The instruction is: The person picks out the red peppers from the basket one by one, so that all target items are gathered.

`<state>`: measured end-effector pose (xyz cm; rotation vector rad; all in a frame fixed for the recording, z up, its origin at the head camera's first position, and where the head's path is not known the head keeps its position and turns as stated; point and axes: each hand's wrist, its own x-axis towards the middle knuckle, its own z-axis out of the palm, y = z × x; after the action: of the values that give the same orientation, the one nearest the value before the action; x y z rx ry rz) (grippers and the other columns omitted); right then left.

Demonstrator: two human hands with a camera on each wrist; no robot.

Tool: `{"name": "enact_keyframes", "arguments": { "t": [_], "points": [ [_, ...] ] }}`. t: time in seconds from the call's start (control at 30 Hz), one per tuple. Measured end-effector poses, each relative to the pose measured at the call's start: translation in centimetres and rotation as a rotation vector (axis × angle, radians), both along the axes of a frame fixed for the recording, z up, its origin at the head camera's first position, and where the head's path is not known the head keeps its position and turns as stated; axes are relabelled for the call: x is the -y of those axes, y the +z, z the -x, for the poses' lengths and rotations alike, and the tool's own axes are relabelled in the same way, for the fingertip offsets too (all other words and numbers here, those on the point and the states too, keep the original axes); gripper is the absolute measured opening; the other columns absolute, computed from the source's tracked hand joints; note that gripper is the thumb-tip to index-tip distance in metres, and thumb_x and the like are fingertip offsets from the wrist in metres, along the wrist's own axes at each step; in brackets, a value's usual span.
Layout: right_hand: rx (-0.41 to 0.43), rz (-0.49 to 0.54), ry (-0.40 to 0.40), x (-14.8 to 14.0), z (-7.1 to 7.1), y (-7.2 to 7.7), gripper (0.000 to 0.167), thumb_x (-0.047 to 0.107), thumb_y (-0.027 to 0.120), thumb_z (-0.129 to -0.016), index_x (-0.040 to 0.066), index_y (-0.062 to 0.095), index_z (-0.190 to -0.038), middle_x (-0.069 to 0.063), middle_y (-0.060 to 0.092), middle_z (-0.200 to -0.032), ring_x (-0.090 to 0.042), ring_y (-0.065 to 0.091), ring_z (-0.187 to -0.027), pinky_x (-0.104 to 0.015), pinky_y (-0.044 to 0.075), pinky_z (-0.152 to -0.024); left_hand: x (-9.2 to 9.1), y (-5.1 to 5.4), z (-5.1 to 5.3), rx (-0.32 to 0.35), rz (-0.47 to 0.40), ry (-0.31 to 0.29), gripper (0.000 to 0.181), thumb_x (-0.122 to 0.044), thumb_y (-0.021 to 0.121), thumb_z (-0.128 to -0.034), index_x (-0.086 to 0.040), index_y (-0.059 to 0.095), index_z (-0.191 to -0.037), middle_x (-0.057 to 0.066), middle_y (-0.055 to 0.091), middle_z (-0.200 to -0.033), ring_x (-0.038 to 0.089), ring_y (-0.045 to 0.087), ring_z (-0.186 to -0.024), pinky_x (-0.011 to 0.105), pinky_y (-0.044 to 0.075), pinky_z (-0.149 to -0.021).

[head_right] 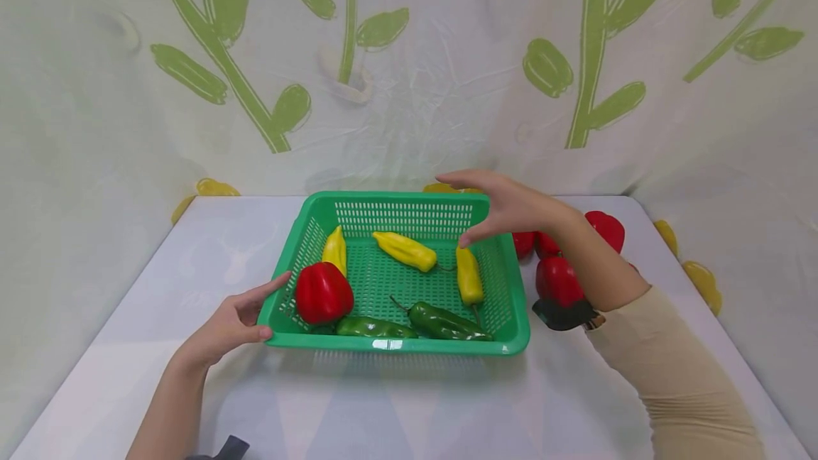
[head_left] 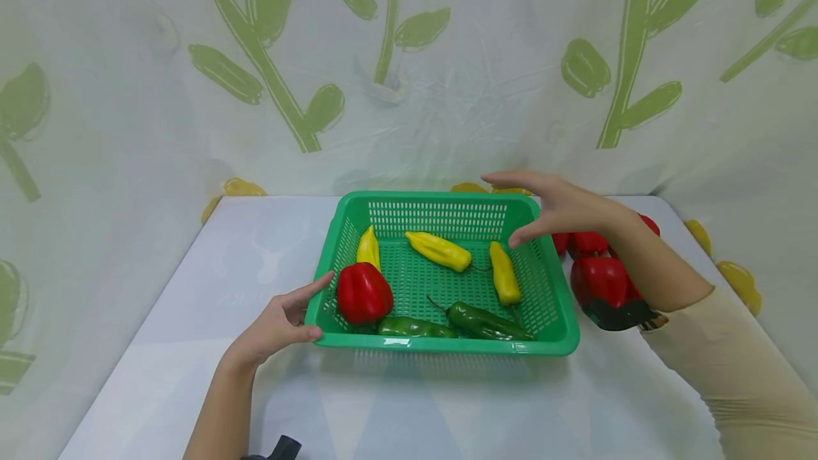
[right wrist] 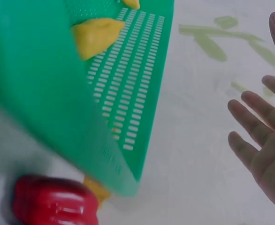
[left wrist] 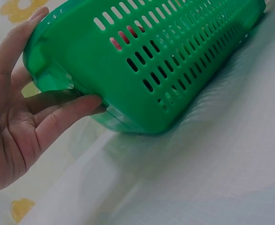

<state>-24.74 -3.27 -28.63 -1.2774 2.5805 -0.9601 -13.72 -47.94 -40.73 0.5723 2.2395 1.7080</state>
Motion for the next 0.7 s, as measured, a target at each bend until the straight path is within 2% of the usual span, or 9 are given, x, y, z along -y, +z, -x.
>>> {"name": "enact_keyframes", "arguments": {
  "t": [0.23,0.47,0.7],
  "points": [
    [-0.042,0.010,0.087,1.9,0.6,0.0,0.086,0.024,0.083,-0.071,0.007,0.039,-0.143,-0.013,0.043,-0.144,-0.034,0.041,-0.129,-0.059,0.038,-0.099,0.0,0.1,-0.1,0.000,-0.002,0.003,0.075,-0.011,0.071,-0.0824,-0.004,0.032,-0.146,0.026,0.034,-0.147,0.007,0.058,-0.109,0.027,0.053,-0.083],
    [-0.021,0.023,0.167,4.4,1.0,-0.1,0.088,0.027,0.082,-0.071,0.004,0.037,-0.143,-0.013,0.040,-0.147,-0.032,0.039,-0.132,-0.056,0.035,-0.104,0.0,0.2,-0.2,-0.013,-0.004,-0.002,0.074,-0.010,0.071,-0.0826,-0.002,0.032,-0.146,0.027,0.034,-0.146,0.007,0.058,-0.110,0.026,0.053,-0.083],
    [-0.011,0.035,0.235,7.2,1.4,-1.0,0.088,0.030,0.083,-0.071,0.000,0.039,-0.141,-0.015,0.041,-0.145,-0.033,0.042,-0.129,-0.051,0.038,-0.104,-0.1,0.2,-0.2,-0.003,-0.006,-0.001,0.075,-0.011,0.072,-0.0822,-0.003,0.032,-0.146,0.025,0.033,-0.148,0.004,0.056,-0.111,0.026,0.053,-0.084]
  ]
}}
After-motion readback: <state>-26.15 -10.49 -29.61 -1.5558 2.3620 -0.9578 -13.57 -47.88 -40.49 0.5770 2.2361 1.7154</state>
